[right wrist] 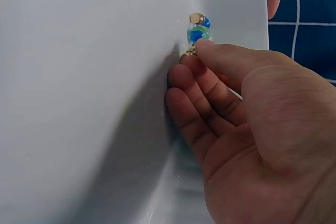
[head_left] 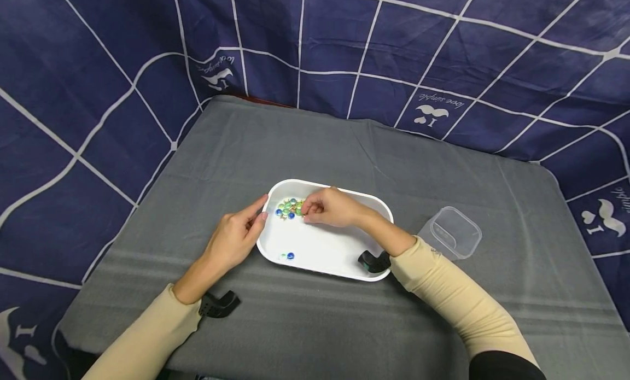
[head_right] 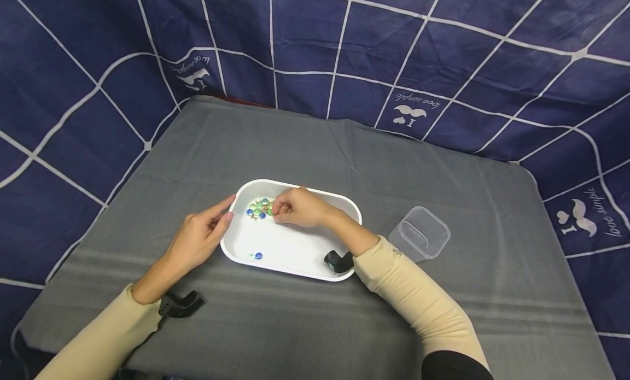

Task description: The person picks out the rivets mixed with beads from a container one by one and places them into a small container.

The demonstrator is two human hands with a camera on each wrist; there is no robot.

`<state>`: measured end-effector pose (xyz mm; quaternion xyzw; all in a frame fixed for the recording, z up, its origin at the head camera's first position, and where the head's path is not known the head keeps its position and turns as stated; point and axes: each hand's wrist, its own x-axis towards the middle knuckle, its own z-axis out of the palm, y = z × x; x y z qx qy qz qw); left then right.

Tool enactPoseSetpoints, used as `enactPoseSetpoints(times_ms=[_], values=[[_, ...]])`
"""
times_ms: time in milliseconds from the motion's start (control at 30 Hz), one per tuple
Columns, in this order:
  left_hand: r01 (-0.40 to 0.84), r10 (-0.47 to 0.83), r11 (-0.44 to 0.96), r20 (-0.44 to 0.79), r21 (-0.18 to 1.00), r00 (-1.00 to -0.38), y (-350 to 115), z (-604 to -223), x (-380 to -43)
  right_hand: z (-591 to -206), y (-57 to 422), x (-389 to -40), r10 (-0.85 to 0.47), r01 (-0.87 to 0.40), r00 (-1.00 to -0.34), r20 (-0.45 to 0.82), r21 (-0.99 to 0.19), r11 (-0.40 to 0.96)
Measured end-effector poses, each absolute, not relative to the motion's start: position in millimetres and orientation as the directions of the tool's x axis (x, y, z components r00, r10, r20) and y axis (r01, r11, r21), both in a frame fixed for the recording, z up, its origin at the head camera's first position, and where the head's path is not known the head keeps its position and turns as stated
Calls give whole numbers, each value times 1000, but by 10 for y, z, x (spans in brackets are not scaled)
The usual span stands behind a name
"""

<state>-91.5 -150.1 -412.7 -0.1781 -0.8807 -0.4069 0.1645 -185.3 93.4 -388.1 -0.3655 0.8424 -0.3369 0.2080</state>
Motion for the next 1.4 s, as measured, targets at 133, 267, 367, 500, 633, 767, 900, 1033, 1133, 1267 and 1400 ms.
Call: enactPoseSetpoints(times_ms=[133, 267, 367, 500, 633, 767, 900, 1033, 1133, 1267, 1400], values=[[446, 177, 601, 434, 663, -883, -1503, -4139, -917, -3901, 931, -1859, -768, -488, -633, -99, -718, 495], [442, 175, 601, 430, 666, -886, -1504, -4145, -918, -3916, 926, -1860, -783, -520, -617, -80, -706, 481], [443, 175, 601, 431, 665, -885, -1503, -4146, -920, -3916, 923, -1859, -790, -547, -610, -62, -688, 476], [442, 173, 601, 431, 666, -885, -1504, -4138, -916, -3900, 923, -1855, -795, -566, -602, -69, -665, 487], [434, 173, 600, 421, 672, -891, -1500, -4136, -910, -3884, 931, -1847, -797, -581, -597, -95, -633, 511], [431, 168, 599, 420, 676, -892, -1494, -4139, -907, -3878, 930, -1843, -803, -596, -586, -105, -615, 516], [431, 166, 599, 422, 675, -891, -1491, -4137, -907, -3875, 926, -1841, -810, -610, -577, -108, -602, 515], [428, 167, 597, 417, 678, -893, -1492, -4134, -906, -3865, 919, -1835, -811, -622, -574, -115, -583, 523], [430, 168, 597, 419, 677, -892, -1493, -4136, -910, -3853, 915, -1829, -811, -632, -573, -120, -565, 530], [431, 170, 597, 418, 677, -892, -1492, -4137, -912, -3846, 912, -1824, -814, -652, -568, -120, -539, 534], [426, 171, 600, 411, 678, -895, -1490, -4135, -908, -3844, 915, -1829, -813, -653, -571, -116, -535, 536]])
